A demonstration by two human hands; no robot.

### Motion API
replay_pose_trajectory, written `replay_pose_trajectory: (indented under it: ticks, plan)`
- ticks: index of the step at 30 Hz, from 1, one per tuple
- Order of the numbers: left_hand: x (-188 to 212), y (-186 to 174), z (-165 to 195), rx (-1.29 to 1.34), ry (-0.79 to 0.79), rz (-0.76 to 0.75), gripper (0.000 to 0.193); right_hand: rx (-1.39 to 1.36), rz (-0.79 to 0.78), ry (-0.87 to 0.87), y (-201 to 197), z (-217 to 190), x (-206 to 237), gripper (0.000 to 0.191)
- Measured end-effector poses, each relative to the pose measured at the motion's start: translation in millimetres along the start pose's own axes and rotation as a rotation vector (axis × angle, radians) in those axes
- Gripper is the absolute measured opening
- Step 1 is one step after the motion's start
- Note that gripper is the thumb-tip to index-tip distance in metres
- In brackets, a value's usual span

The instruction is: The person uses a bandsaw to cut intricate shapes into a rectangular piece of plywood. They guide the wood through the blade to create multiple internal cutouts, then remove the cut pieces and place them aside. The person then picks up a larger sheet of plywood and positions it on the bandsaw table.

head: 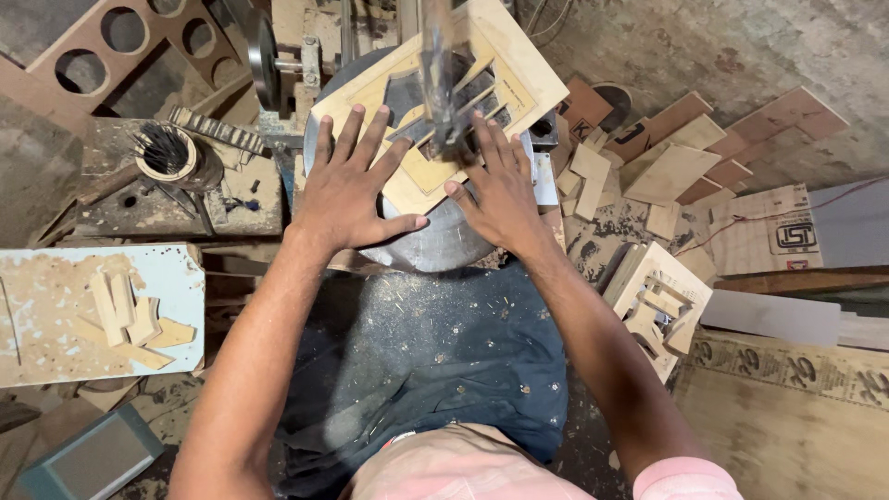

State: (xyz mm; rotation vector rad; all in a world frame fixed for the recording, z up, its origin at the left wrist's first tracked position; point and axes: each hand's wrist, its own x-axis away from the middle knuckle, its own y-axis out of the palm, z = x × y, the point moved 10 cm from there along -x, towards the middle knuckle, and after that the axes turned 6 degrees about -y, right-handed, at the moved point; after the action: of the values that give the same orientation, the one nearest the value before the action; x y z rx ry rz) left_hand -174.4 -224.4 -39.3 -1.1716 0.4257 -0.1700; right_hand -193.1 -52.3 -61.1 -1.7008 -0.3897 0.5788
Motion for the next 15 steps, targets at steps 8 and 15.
replay_pose_trajectory:
  ticks: [8, 15]
  plan:
    - [0.7, -0.6, 0.2, 0.03, -0.026, 0.027, 0.107, -0.044, 0.035, -0.031, -10.0, -2.8, -4.5, 0.056]
    - [-1.6, -0.9, -0.5, 0.038, -0.037, 0.035, 0.107, -0.009, 0.028, -0.037, -7.6, 1.1, -7.3, 0.059]
